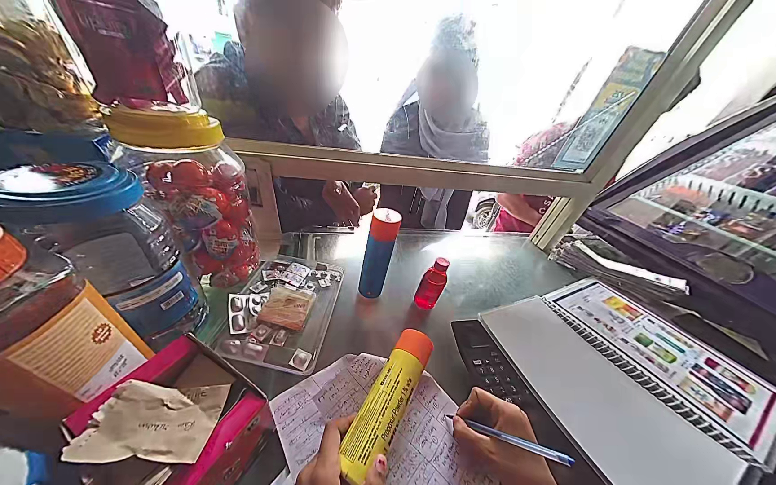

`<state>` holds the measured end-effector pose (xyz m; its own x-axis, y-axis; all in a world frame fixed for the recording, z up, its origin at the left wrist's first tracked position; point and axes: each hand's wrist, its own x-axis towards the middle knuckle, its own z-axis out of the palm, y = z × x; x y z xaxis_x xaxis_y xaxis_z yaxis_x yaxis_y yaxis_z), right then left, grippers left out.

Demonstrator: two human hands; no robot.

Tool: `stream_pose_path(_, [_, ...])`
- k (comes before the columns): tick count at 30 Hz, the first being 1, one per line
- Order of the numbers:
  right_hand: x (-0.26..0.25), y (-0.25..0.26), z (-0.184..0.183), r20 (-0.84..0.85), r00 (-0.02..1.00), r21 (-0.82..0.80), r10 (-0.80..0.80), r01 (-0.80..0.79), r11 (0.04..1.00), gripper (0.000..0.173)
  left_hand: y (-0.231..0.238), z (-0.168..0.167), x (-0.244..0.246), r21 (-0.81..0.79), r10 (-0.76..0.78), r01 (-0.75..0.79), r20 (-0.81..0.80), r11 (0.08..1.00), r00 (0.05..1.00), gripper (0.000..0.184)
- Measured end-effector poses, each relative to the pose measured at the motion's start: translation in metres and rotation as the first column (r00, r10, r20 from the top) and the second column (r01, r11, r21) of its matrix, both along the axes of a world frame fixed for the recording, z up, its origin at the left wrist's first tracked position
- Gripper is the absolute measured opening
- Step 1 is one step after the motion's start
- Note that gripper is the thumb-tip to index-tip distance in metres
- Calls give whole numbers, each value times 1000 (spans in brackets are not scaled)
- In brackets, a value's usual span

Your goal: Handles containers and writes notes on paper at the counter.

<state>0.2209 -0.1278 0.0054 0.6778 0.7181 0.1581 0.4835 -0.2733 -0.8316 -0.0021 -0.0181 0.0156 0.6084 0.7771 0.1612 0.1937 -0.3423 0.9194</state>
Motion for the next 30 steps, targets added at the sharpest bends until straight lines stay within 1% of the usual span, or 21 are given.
stream_pose_path(4, [-3, 0, 4, -20, 1000, -25, -8, 8, 1000, 8, 1, -1, 1, -3, -5, 5, 16, 1000, 1000, 47])
stream_pose_path(8, [-2, -2, 4, -54, 998, -2, -27, 27, 1000, 8, 1, -2, 1, 4, -9, 9, 23, 1000, 1000, 47])
stream_pose_path(13, [-3, -1, 4, 10, 999, -44, -44, 44, 998, 8, 1, -3, 1, 16, -8, 8, 19, 1000, 1000, 46])
stream_pose_path(18, [-2, -1, 4, -21, 999, -16, -29, 29, 999, 9, 1, -3, 1, 15, 5, -5, 18, 1000, 1000, 47])
stream_pose_path(23, [-2, -2, 6, -17, 999, -45, -46, 45, 998, 9, -1, -2, 2, 20, 15, -15, 13, 1000, 1000, 47])
stream_pose_path(27, [-2, -1, 3, -82, 995, 10, -48, 49, 999, 9, 0, -2, 0, 14, 17, -17, 4, 1000, 1000, 47])
stream_pose_path(30, [1, -1, 1, -73, 997, 23, -39, 41, 999, 8, 1, -2, -1, -21, -14, 14, 14, 1000, 1000, 49])
